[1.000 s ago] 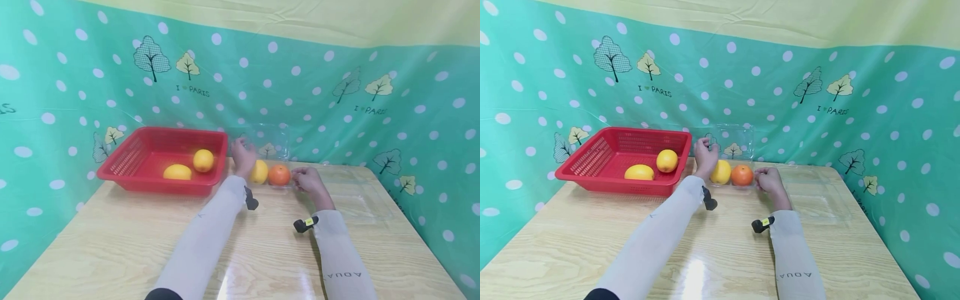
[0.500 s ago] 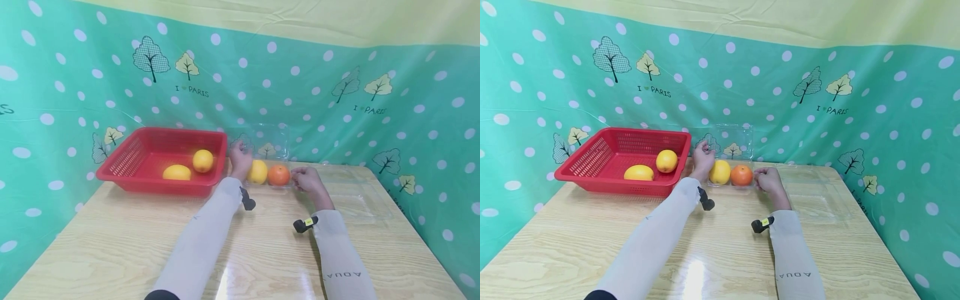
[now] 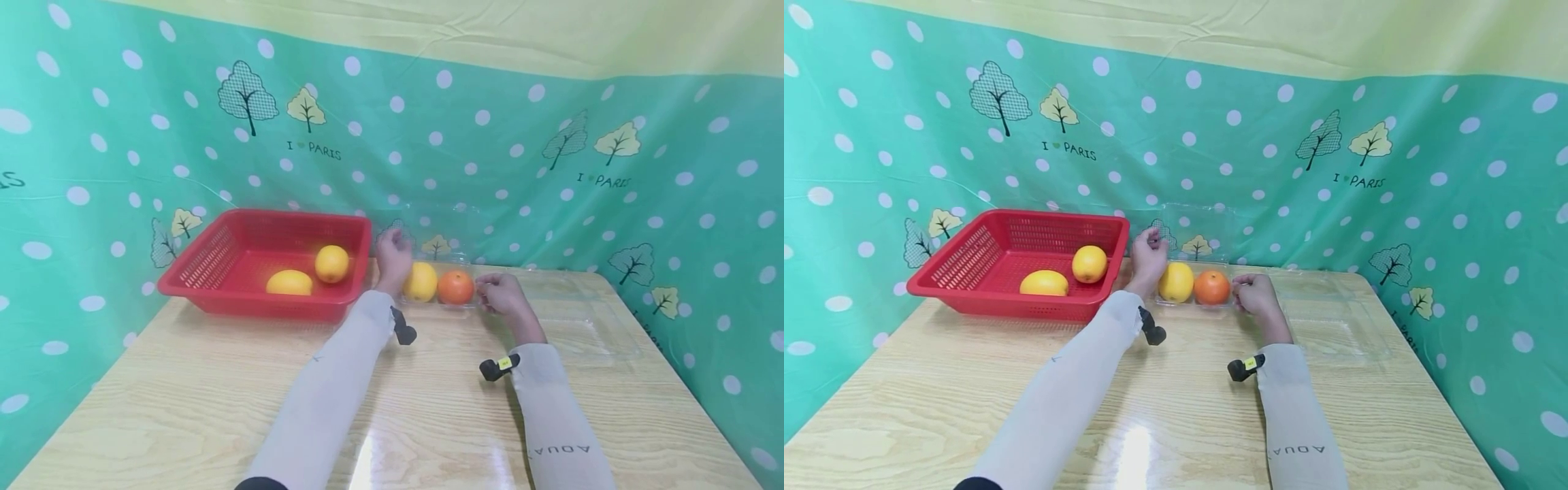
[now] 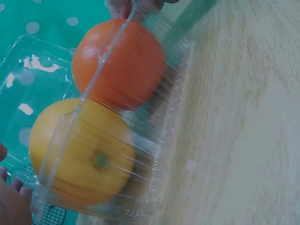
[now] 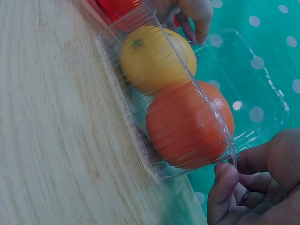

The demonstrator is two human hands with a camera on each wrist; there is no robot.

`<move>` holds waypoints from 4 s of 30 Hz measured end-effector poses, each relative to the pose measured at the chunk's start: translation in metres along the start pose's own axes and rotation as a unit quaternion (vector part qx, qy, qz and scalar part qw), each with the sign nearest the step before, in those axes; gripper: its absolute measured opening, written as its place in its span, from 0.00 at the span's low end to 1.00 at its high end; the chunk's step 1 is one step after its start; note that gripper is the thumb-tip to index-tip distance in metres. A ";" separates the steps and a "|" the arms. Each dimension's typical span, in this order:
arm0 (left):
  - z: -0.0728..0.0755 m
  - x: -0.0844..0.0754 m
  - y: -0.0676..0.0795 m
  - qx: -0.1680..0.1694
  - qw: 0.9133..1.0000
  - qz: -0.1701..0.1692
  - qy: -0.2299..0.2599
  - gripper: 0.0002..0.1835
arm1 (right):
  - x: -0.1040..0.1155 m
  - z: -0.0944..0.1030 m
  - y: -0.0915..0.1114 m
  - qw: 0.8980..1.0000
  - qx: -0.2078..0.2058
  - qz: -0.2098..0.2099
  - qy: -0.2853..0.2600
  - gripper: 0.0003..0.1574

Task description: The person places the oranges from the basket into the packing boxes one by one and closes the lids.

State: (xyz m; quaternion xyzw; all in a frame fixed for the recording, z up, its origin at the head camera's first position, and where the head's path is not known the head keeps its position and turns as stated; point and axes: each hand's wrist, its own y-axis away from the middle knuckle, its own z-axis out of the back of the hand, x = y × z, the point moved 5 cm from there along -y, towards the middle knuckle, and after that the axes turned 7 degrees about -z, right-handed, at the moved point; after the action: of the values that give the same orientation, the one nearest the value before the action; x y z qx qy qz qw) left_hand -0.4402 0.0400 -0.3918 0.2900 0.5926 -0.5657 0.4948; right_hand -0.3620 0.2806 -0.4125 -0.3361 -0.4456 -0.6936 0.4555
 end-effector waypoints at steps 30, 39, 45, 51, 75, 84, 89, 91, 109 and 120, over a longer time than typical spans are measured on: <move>0.027 -0.061 -0.013 0.054 0.994 -0.072 -0.055 0.13 | 0.000 -0.002 -0.001 1.000 -0.001 0.012 0.007 0.21; 0.031 -0.061 -0.014 0.104 0.986 -0.102 -0.079 0.12 | 0.006 0.003 0.006 0.997 -0.014 0.029 0.075 0.24; 0.034 -0.064 -0.013 0.120 0.981 -0.120 -0.092 0.11 | 0.034 0.013 0.023 0.969 -0.099 0.136 0.183 0.30; 0.038 -0.069 -0.008 0.139 0.974 -0.131 -0.120 0.12 | 0.066 0.013 0.049 0.936 -0.202 0.225 0.181 0.29; 0.044 -0.088 0.020 0.264 0.869 -0.290 -0.301 0.16 | 0.099 -0.006 0.074 0.782 -0.210 0.376 0.450 0.16; 0.044 -0.087 0.038 0.332 0.810 -0.318 -0.364 0.16 | 0.089 -0.007 0.082 0.759 -0.161 0.411 0.479 0.14; 0.047 -0.079 0.048 0.365 0.805 -0.314 -0.347 0.15 | 0.077 -0.009 0.084 0.742 -0.141 0.445 0.481 0.17; 0.049 -0.074 0.052 0.382 0.829 -0.272 -0.306 0.13 | 0.071 -0.011 0.084 0.726 -0.142 0.469 0.483 0.16; 0.043 -0.059 0.076 0.401 0.764 -0.347 -0.368 0.10 | 0.027 -0.029 0.086 0.696 -0.126 0.482 0.517 0.11; 0.041 -0.055 0.084 0.420 0.745 -0.327 -0.402 0.12 | 0.021 -0.028 0.083 0.698 -0.127 0.504 0.492 0.12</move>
State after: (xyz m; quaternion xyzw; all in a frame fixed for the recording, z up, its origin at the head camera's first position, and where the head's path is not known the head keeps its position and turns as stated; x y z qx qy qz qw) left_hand -0.3345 0.0286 -0.3685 0.0024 0.0999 -0.9487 0.2999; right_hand -0.2937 0.2317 -0.3785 -0.1759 0.1706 -0.4764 0.8444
